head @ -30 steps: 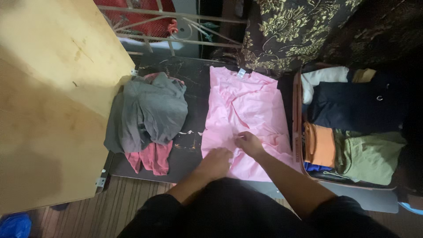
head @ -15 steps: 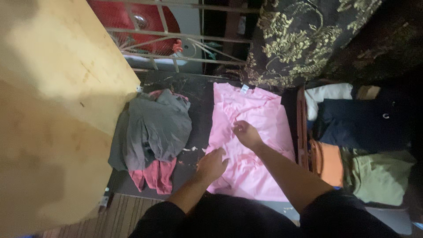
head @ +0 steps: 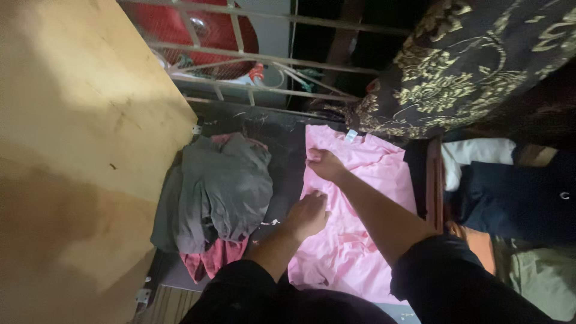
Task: The person folds a pair of dark pants and a pink shirt by hand on a dark surface and places them into a packed suitcase.
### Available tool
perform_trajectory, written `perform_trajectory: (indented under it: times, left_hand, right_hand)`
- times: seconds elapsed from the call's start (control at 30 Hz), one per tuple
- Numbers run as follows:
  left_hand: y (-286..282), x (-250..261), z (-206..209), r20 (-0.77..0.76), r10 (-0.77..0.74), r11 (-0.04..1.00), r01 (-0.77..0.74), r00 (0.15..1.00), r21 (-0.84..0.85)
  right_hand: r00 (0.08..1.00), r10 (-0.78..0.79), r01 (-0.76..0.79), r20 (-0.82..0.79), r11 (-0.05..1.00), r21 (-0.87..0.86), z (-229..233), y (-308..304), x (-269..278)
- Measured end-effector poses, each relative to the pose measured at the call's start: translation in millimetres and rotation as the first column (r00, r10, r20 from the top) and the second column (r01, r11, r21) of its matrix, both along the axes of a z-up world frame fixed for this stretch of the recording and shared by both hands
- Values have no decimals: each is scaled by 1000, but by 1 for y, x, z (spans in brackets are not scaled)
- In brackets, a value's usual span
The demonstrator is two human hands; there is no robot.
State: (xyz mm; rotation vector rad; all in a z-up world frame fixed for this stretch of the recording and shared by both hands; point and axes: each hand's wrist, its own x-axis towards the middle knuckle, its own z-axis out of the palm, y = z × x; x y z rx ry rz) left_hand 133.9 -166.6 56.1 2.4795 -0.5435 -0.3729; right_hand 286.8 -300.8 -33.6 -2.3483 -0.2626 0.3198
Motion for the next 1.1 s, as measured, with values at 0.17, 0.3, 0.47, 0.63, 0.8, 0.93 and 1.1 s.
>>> perform_trajectory:
  times: [0.17,0.3,0.47,0.63,0.8,0.93,1.1]
  left_hand:
    - [3,6,-2,-2,-80,996,80,997,-26]
    - [-12,5,-35,103,-15,970,40,995,-240]
    - [-30,8,-66,-162,-169,973,138,972,-185]
    - [-6,0,-8,-59,-29,991,22,998,-130]
    - [-2,-2,8,-31,-210,960,212,977,183]
    - [1,-14,-14,-30,-343,923,343,939,177]
    - [-1,-16,-20,-102,-377,873,390,920,292]
  right_hand:
    - [973,-231,233,-30,964,132,4,-22,0]
    - [898,-441,390,-4,791,472,-3,-48,-14]
    - [970,-121,108,212,991,74,-20,-80,-14]
    - [976,-165,167,141,986,-4,1,-79,-25]
    - [915,-49,172,400,946,-276,43,-61,-50]
    - [920,35,85,391,955,-284,66,-51,-85]
    - [959,228,-162,168,927,-337,34,-47,-104]
